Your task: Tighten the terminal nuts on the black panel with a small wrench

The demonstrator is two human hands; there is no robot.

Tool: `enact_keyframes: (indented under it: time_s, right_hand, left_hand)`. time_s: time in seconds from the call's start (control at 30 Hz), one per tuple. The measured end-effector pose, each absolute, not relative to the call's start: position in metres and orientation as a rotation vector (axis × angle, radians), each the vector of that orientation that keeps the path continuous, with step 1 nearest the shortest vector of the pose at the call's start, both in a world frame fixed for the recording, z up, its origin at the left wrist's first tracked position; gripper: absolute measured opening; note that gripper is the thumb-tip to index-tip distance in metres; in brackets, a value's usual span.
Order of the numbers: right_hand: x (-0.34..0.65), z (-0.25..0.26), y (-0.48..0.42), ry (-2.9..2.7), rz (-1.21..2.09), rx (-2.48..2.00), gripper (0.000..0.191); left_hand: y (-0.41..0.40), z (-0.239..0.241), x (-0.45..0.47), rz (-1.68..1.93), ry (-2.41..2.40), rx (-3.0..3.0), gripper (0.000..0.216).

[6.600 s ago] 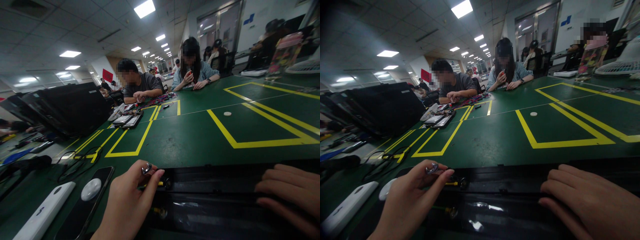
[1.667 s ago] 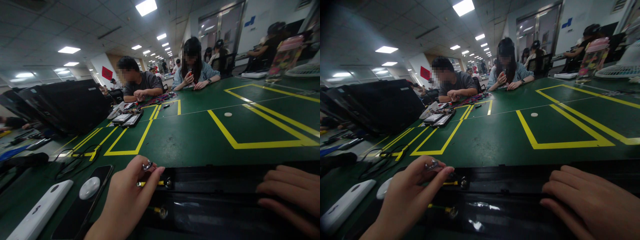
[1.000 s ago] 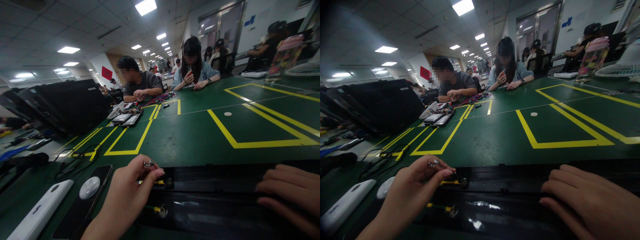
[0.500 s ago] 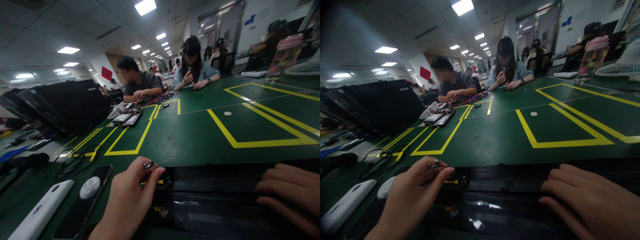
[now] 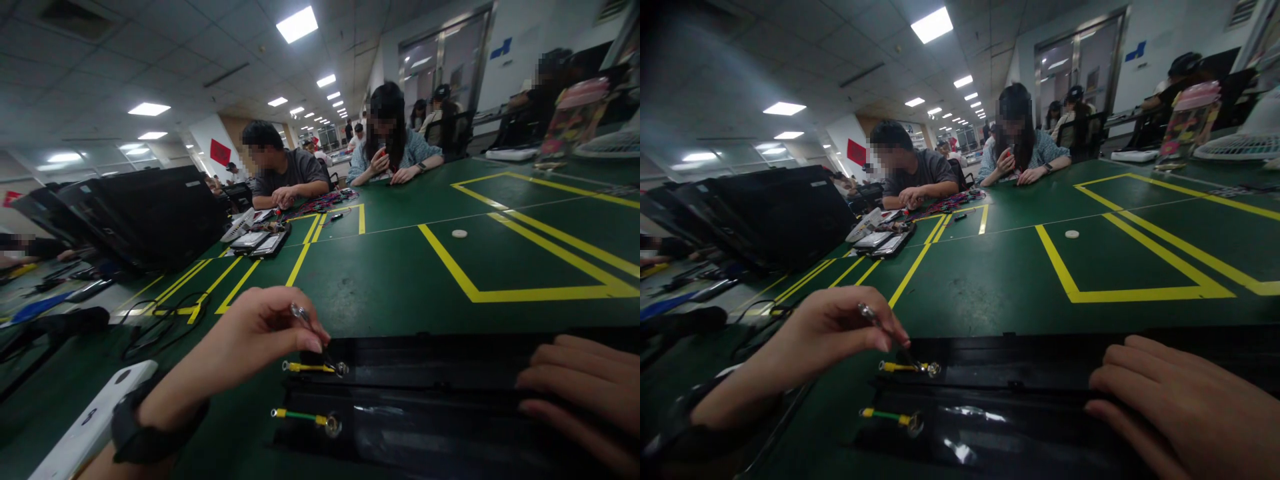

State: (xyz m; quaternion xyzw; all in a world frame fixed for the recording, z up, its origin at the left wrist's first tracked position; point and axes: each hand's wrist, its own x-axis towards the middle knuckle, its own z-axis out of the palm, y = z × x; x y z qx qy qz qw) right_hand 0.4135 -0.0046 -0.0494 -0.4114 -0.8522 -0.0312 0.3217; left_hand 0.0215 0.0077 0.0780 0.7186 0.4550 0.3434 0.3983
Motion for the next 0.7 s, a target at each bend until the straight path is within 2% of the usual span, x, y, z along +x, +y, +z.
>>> enact_keyframes:
  time_s: [0.1, 0.7]
  right_hand:
    - [0.409, -0.05, -0.001, -2.213, -0.097, -1.078, 0.034]
    - [0.412, -0.056, 0.003, -2.244, -0.084, -1.069, 0.035]
  left_hand:
    - [0.013, 0.069, 0.026, 0.756, 1.148, 1.928, 0.015]
    - [0.015, 0.053, 0.029, 0.832, 1.18, 1.868, 0.013]
